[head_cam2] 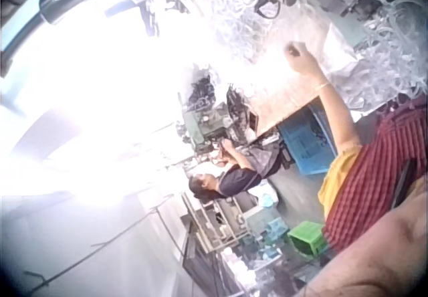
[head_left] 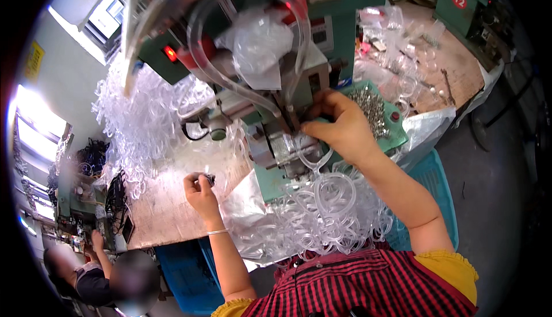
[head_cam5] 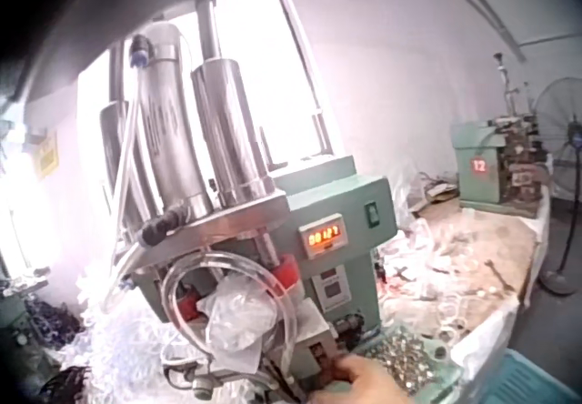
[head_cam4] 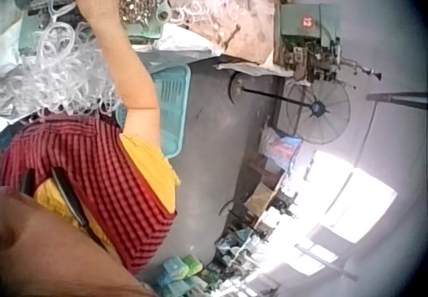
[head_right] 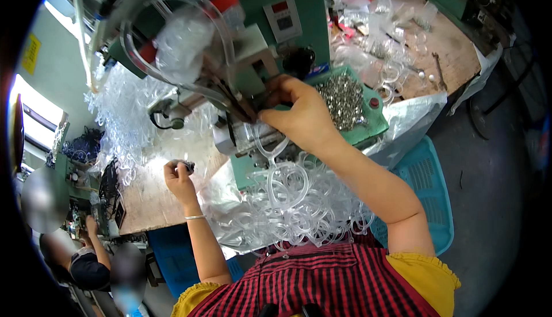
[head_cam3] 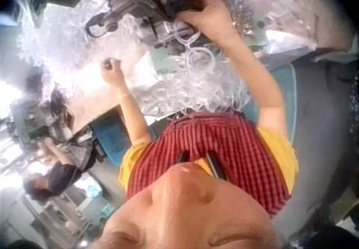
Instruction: The person repeatedly picks up clear plastic rings and small metal components, places them into a press machine, and removes the assembled units. The person also gathers the finished plastic rings from the table into a pile.
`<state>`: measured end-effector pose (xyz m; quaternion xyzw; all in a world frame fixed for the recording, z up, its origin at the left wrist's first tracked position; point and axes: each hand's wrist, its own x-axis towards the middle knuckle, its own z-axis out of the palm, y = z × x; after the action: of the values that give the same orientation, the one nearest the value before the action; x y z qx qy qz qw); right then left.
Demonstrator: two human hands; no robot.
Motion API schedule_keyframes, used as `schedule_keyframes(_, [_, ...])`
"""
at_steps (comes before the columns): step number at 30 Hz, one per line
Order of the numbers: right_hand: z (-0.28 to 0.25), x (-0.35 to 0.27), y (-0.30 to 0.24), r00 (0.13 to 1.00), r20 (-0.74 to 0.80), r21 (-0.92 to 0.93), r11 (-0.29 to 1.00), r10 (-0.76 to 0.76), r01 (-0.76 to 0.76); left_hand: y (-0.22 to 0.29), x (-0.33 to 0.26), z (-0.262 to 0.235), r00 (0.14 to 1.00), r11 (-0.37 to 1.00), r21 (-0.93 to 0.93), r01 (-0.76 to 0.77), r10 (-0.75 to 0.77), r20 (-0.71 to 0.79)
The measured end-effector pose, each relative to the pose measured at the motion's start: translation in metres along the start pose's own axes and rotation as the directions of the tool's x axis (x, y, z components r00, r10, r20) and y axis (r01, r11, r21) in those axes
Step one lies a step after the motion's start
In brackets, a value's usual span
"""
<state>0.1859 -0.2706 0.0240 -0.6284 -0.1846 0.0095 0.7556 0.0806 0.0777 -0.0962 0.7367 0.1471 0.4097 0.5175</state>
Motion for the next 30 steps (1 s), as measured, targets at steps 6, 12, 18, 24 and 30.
schedule_keyframes(6, [0.001, -0.003, -0.008, 0.999, 0.022, 0.002, 0.999, 0.047, -0.047, 0.101, -0.012, 0.030, 0.997, 0.876, -0.482, -0.019, 0.052, 0.056])
schedule_keyframes(12, [0.020, -0.010, -0.021, 0.997, 0.046, 0.215, 0.974, 0.062, -0.071, 0.207, 0.003, 0.079, 0.809, 0.717, -0.514, -0.470, 0.583, 0.073])
schedule_keyframes(18, [0.003, -0.034, -0.034, 0.988, 0.129, -0.015, 0.996, -0.090, 0.093, 0.208, -0.024, 0.084, 0.738, 0.761, -0.260, -0.594, 0.644, 0.200])
schedule_keyframes(24, [-0.090, -0.029, 0.050, 0.949, -0.111, -0.938, 0.348, -0.296, -0.001, 0.195, -0.042, 0.118, 0.131, 0.268, -0.278, -0.923, 0.895, 0.426])
schedule_keyframes(30, [-0.094, -0.016, 0.063, 0.894, -0.024, -0.939, 0.316, -0.448, 0.133, 0.192, -0.039, 0.118, 0.121, 0.285, -0.296, -0.912, 0.874, 0.470])
